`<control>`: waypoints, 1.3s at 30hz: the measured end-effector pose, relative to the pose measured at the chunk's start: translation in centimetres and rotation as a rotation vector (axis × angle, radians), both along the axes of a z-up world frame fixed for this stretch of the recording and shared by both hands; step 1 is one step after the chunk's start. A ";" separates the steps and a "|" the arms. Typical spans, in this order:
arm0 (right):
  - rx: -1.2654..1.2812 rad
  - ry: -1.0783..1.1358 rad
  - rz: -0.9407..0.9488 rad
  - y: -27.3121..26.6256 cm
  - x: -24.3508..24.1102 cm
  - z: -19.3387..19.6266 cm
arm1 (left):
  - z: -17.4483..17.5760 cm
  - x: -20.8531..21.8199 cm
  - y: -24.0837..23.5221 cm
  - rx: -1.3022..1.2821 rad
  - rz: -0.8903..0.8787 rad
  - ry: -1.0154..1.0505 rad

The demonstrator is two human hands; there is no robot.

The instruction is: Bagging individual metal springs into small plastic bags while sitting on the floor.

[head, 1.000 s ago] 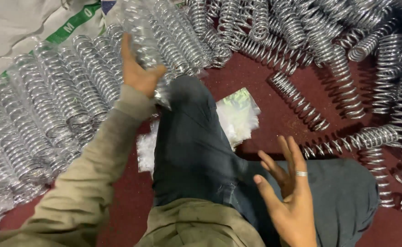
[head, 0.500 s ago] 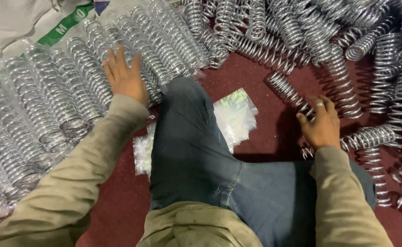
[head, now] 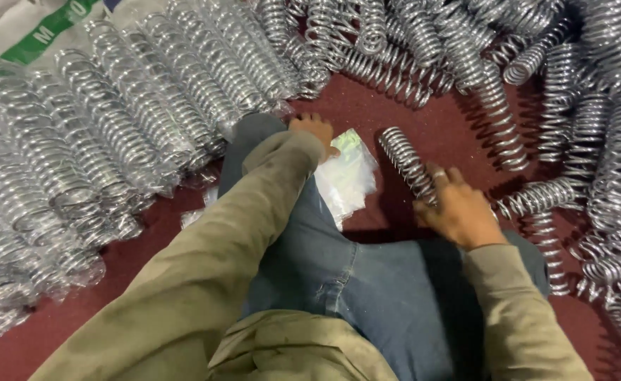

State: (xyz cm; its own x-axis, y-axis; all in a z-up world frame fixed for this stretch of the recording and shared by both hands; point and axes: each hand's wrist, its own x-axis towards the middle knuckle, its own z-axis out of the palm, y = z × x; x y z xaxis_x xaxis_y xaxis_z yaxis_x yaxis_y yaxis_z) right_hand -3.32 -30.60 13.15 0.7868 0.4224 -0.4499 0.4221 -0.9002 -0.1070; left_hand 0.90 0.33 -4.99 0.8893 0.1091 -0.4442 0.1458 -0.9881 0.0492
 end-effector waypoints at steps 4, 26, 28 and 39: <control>0.030 -0.353 0.111 1.4 -0.4 6.2 | 4.0 -0.6 -1.1 0.066 -0.054 0.008; 0.762 -0.461 -0.100 2.4 -6.9 4.2 | 7.2 -2.7 -0.7 -0.052 0.178 -0.028; 0.789 -0.456 -0.136 2.4 -7.1 4.2 | 5.1 -1.5 -0.9 0.042 0.064 0.100; 1.010 -0.465 -0.160 2.8 -8.2 5.2 | 14.2 -7.0 -2.1 -0.464 0.296 -0.721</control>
State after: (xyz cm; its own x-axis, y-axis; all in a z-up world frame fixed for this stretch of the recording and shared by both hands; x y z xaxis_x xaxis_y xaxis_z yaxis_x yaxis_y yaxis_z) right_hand -11.55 -27.80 18.40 0.8668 0.3060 0.3937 0.4986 -0.5370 -0.6805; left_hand -6.11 -1.74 9.18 0.9326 0.3266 0.1536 0.1702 -0.7733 0.6107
